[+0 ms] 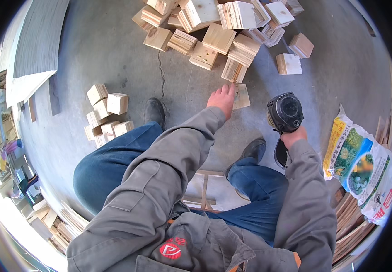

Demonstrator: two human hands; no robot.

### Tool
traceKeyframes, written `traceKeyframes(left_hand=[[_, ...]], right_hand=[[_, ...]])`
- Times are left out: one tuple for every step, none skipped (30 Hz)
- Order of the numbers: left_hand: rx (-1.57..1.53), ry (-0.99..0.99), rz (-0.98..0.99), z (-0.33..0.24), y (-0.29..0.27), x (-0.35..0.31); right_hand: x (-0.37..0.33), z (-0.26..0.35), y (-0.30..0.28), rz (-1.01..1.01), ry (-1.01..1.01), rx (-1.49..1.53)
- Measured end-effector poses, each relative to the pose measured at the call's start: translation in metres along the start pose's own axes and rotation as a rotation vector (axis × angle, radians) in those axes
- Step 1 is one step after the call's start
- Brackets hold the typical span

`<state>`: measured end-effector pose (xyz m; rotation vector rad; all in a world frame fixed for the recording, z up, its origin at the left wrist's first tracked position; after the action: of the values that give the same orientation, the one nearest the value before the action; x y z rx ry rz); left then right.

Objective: The person sits on the floor and uses a nail gun to fasten small wooden blocks together. They pick up blocks, align them, and drive nails into them, then place the assembled pieces into a growing pile.

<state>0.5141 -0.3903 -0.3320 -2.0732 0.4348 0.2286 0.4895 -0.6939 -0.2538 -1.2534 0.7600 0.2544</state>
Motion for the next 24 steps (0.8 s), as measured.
traceKeyframes(left_hand=[[-0.023, -0.001, 0.027, -0.001, -0.002, 0.0], [-0.047, -0.001, 0.055, -0.001, -0.006, -0.002], [-0.07, -0.001, 0.082, 0.0, -0.009, -0.005], [-0.084, -0.003, 0.082, 0.003, -0.014, -0.008], [-0.098, -0.004, 0.082, 0.008, -0.019, -0.013], [-0.113, -0.006, 0.081, 0.013, -0.025, -0.018], [-0.087, -0.021, 0.096, 0.024, -0.031, -0.024], [-0.066, -0.03, 0.114, 0.034, -0.036, -0.028], [-0.044, -0.04, 0.132, 0.045, -0.041, -0.032], [-0.026, -0.065, 0.144, 0.055, -0.05, -0.038], [-0.007, -0.085, 0.159, 0.064, -0.061, -0.041], [0.012, -0.105, 0.174, 0.073, -0.072, -0.045], [0.038, -0.148, 0.202, 0.089, -0.085, -0.049], [0.062, -0.191, 0.232, 0.106, -0.098, -0.051], [0.104, -0.235, 0.244, 0.124, -0.114, -0.054], [0.146, -0.274, 0.257, 0.139, -0.132, -0.055], [0.183, -0.315, 0.236, 0.153, -0.154, -0.057], [0.219, -0.354, 0.215, 0.165, -0.178, -0.059], [0.268, -0.367, 0.179, 0.18, -0.207, -0.065], [0.312, -0.372, 0.146, 0.193, -0.233, -0.069], [0.351, -0.385, 0.119, 0.201, -0.264, -0.077], [0.386, -0.395, 0.095, 0.209, -0.291, -0.085], [0.407, -0.411, 0.053, 0.219, -0.313, -0.089], [0.426, -0.43, 0.013, 0.231, -0.331, -0.095]], right_hand=[[-0.002, 0.0, -0.002, 0.002, 0.011, 0.001], [-0.004, 0.001, -0.004, 0.005, 0.023, 0.003], [-0.006, 0.002, -0.006, 0.006, 0.034, 0.005], [-0.007, 0.004, -0.007, 0.001, 0.039, -0.004], [-0.008, 0.006, -0.009, -0.004, 0.043, -0.013], [-0.01, 0.008, -0.011, -0.01, 0.048, -0.023], [-0.009, 0.011, -0.01, -0.01, 0.033, -0.017], [-0.008, 0.008, -0.009, -0.012, 0.026, -0.014], [-0.007, 0.005, -0.008, -0.013, 0.019, -0.011], [-0.005, 0.001, -0.005, -0.01, 0.015, 0.006], [-0.005, -0.005, -0.004, -0.008, 0.016, 0.025], [-0.004, -0.01, -0.003, -0.007, 0.017, 0.045], [-0.005, -0.005, -0.003, -0.007, 0.015, 0.009], [-0.006, -0.001, -0.003, -0.008, 0.014, -0.03], [-0.008, 0.001, -0.004, -0.008, 0.019, -0.07], [-0.008, 0.002, -0.004, -0.014, 0.035, -0.093], [-0.008, 0.002, -0.002, -0.017, 0.048, -0.114], [-0.009, 0.003, -0.003, -0.021, 0.064, -0.135], [-0.01, 0.008, -0.001, -0.005, 0.045, -0.121], [-0.011, 0.011, -0.002, 0.008, 0.036, -0.111], [-0.011, 0.017, -0.002, 0.023, 0.02, -0.097], [-0.012, 0.019, -0.002, 0.023, 0.016, -0.094], [-0.013, 0.018, -0.003, 0.02, 0.018, -0.097], [-0.014, 0.018, -0.004, 0.02, 0.019, -0.102]])
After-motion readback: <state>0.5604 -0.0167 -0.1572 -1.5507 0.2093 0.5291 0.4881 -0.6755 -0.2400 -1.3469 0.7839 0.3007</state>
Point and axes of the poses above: each hand's wrist, its own x-axis towards the middle knuckle, its own y-axis out of the palm, z = x × y, the point moved 6 cm from there along x, towards the middle knuckle, and after that the axes turned 6 degrees about -x, right-handed, at the moved point
